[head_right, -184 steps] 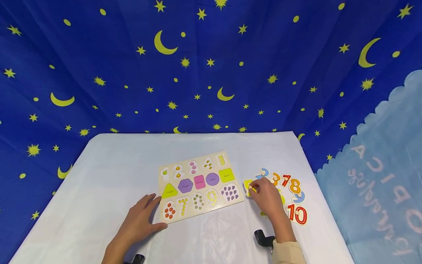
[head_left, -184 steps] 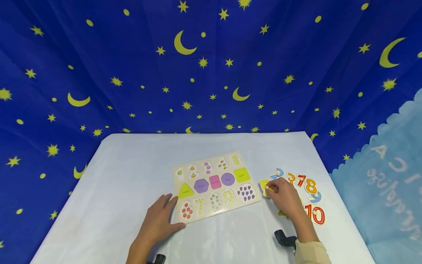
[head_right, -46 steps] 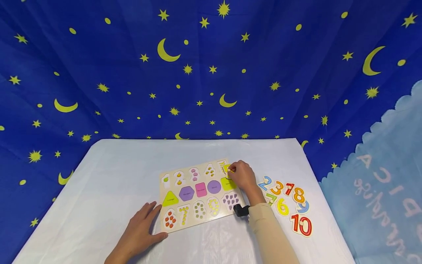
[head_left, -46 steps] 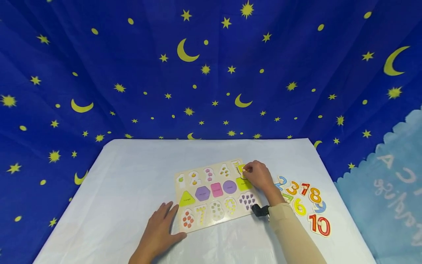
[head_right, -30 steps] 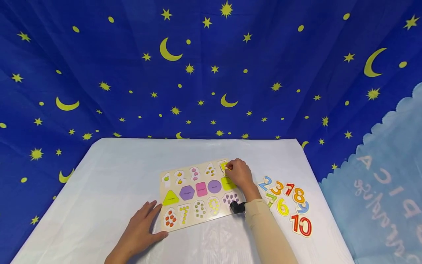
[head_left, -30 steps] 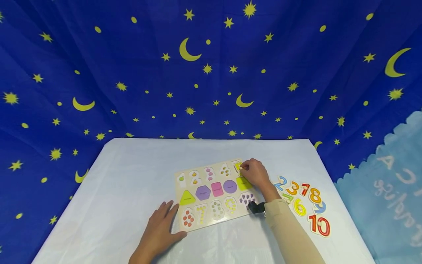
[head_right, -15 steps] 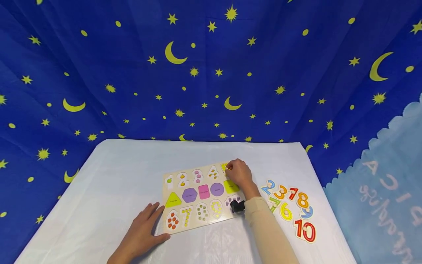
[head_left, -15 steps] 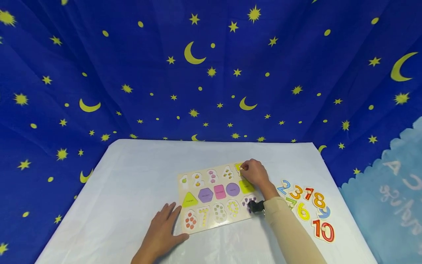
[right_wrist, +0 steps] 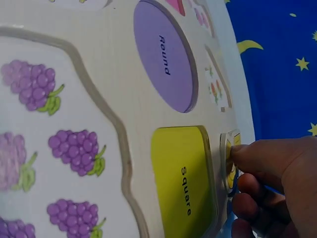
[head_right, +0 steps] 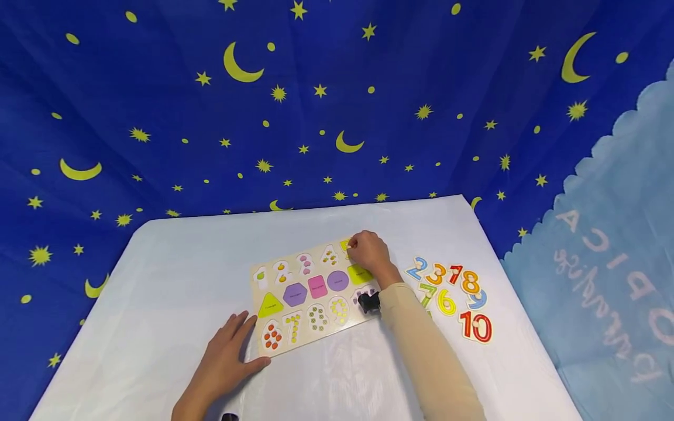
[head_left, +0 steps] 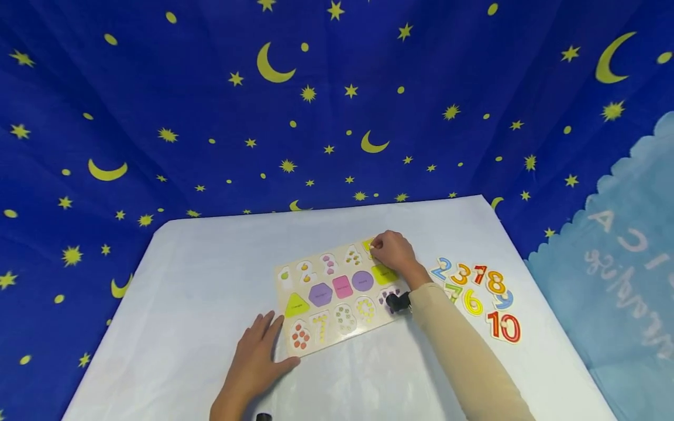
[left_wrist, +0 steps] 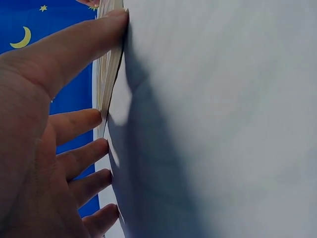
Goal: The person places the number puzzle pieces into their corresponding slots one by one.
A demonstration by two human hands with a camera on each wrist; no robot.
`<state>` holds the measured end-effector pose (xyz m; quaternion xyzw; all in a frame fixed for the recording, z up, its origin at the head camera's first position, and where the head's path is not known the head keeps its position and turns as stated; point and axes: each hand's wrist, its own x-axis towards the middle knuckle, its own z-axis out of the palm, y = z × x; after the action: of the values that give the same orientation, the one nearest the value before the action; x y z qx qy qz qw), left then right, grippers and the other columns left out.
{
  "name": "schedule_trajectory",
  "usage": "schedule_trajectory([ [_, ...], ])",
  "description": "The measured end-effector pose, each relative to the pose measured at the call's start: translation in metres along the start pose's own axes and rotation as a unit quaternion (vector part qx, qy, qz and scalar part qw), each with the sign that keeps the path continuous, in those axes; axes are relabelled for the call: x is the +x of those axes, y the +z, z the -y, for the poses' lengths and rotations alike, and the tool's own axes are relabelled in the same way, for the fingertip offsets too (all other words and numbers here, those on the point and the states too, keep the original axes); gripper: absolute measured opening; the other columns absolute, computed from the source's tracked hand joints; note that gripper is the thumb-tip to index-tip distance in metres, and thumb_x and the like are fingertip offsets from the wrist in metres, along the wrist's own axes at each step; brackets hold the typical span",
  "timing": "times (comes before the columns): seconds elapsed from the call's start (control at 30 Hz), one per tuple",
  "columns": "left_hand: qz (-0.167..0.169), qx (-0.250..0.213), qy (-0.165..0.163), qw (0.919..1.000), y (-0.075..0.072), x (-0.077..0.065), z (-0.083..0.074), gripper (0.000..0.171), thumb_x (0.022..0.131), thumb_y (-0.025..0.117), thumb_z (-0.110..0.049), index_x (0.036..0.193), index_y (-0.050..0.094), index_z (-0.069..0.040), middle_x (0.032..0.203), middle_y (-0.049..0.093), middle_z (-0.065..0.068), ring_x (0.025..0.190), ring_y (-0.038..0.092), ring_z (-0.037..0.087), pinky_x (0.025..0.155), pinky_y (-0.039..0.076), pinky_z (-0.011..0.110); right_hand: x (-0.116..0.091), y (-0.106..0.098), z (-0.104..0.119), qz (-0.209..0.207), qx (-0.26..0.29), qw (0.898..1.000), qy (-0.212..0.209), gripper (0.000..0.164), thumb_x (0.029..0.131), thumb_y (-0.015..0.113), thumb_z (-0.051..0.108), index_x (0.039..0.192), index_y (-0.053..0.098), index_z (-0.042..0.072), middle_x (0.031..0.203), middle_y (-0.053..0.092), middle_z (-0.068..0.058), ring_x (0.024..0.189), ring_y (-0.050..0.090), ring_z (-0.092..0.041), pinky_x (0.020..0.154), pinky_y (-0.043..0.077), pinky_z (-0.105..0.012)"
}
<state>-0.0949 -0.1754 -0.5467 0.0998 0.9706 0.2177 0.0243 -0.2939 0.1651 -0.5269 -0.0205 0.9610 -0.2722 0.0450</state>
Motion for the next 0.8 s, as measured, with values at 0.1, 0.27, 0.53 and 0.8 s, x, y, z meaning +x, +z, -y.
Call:
schedule_trajectory([
  [0.1,0.005,-0.001,-0.005,1.0,-0.0017,-0.0001,0.0005,0.094,0.07,0.077,-0.058,0.142,0.047,-0.006,0.147,0.038,0.016,0.138,0.024,0.041,0.107,0.022,0.058,0.0018,0.0013,0.0036,-0.002,-0.013,1.0,0.003,0.021,0.085,0.07,0.024,0.099,0.072,0.007,0.086,0.061,-0.002,0.08,0.054,-0.02,0.074,0.046,-0.036],
  [0.27,0.011,-0.005,-0.013,0.9998,-0.0025,-0.0007,0.0001,0.094,0.07,0.077,-0.058,0.142,0.046,-0.007,0.148,0.037,0.016,0.139,0.023,0.04,0.108,0.021,0.058,-0.0004,0.0034,0.0043,-0.016,-0.021,1.0,0.003,0.023,0.085,0.07,0.024,0.1,0.072,0.007,0.088,0.06,-0.003,0.082,0.054,-0.021,0.077,0.046,-0.036],
  [0.53,0.004,-0.004,-0.009,0.9999,-0.0008,0.0,0.0013,0.093,0.07,0.077,-0.058,0.142,0.047,-0.008,0.148,0.037,0.015,0.139,0.024,0.04,0.108,0.022,0.057,-0.0018,0.0022,0.0026,-0.013,-0.011,1.0,0.0,0.023,0.086,0.07,0.023,0.101,0.072,0.006,0.088,0.06,-0.003,0.081,0.054,-0.021,0.076,0.046,-0.037],
  [0.8,-0.01,-0.001,-0.006,0.9999,-0.0004,-0.0025,0.0019,0.092,0.069,0.079,-0.056,0.14,0.049,-0.007,0.147,0.038,0.015,0.138,0.025,0.039,0.108,0.022,0.056,-0.0015,0.0031,0.0034,-0.012,-0.023,1.0,-0.005,0.022,0.085,0.069,0.023,0.1,0.071,0.006,0.089,0.058,-0.003,0.081,0.053,-0.021,0.075,0.045,-0.037],
])
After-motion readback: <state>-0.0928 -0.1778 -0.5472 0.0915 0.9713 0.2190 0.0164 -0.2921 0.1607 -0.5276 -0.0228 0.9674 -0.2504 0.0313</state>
